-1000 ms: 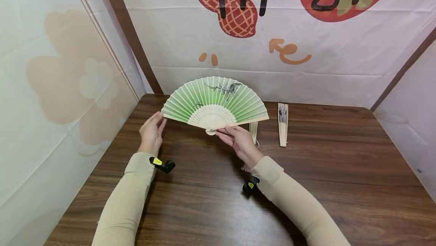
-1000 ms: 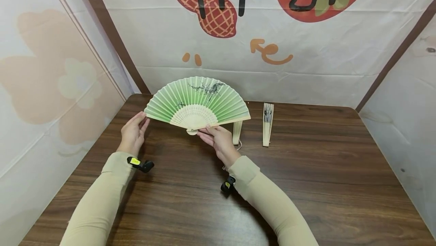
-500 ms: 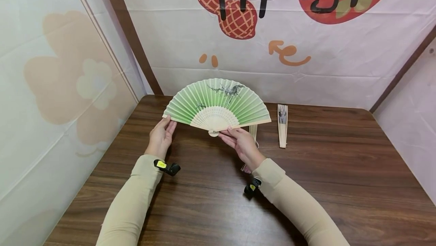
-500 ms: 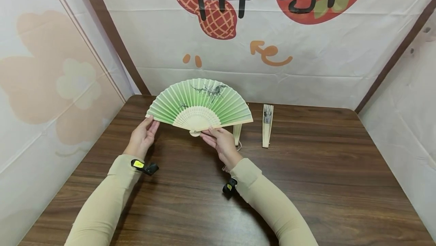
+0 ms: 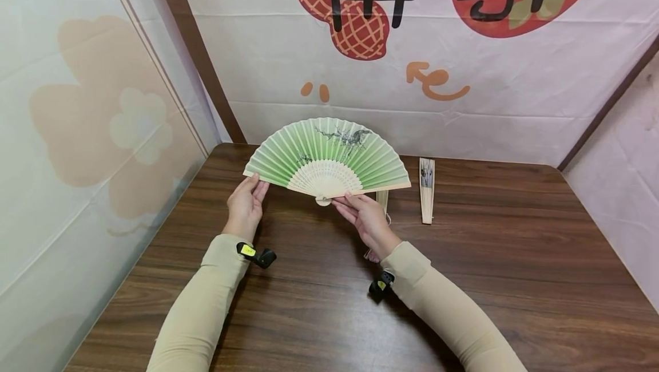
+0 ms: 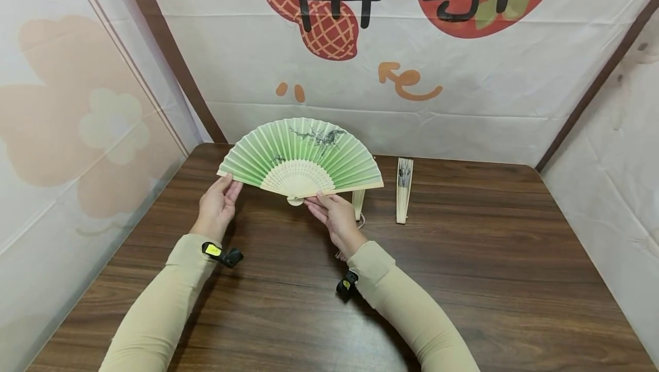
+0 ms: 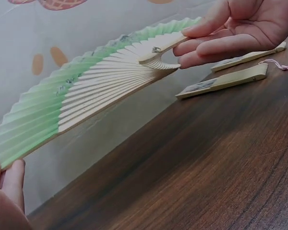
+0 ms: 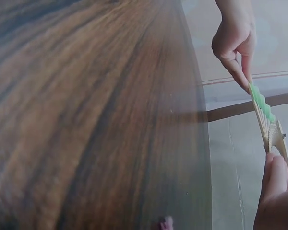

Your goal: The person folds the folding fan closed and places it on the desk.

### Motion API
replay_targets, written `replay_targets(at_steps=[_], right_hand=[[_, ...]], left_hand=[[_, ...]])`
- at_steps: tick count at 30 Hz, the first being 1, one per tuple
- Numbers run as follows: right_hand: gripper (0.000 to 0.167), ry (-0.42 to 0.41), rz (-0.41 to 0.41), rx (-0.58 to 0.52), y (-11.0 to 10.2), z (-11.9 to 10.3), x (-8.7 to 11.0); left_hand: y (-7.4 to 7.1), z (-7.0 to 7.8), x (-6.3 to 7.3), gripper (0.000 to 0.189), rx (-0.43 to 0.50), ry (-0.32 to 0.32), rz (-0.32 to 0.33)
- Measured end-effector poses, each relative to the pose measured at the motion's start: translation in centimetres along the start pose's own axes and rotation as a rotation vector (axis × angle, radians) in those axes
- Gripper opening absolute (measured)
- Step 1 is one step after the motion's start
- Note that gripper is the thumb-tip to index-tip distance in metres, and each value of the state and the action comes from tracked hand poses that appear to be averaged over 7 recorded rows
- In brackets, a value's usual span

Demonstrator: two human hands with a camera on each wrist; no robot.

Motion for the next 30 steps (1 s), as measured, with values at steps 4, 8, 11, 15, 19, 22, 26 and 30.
replay_targets(at_steps=[4,8,11,15,19,22,26,30], right_hand=[[0.013,0.003,0.035,-0.008,-0.01,0.11,-0.08],[0.016,0.002,0.052,-0.043,-0.05,0.25,-0.14],[0.019,-0.006,0.052,-0.095,0.01,0.27,-0.17],[0.021,-0.008,0.05,-0.166,0.19,0.28,-0.19],[0.02,-0.001,0.057,-0.212,0.33,0.35,-0.17],[0.018,0.001,0.066,-0.241,0.38,0.41,-0.18],[0.016,0.0,0.069,-0.26,0.45,0.44,-0.2],[0.014,0.007,0.057,-0.258,0.51,0.52,-0.13]], left_hand=[[0.18,0.0,0.18,0.01,-0.005,0.029,-0.011],[0.27,0.04,0.34,0.009,-0.003,0.029,-0.027],[0.29,-0.03,0.37,0.008,0.002,0.035,-0.033],[0.25,-0.2,0.38,0.008,-0.003,0.042,-0.035],[0.14,-0.39,0.36,0.009,-0.018,0.036,-0.045],[0.08,-0.5,0.31,0.008,-0.038,0.037,-0.056],[0.03,-0.62,0.24,0.008,-0.056,0.036,-0.067],[0.0,-0.7,0.29,0.009,-0.069,0.026,-0.074]])
Point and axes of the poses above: each hand's wrist, its own x-axis away from the middle knuckle, its own y-axis out of the palm, z = x × y, the point moved 2 cm from there along -x, towards the middle knuckle, and after that the axes turned 15 degrees about x, right-handed, at the moved point
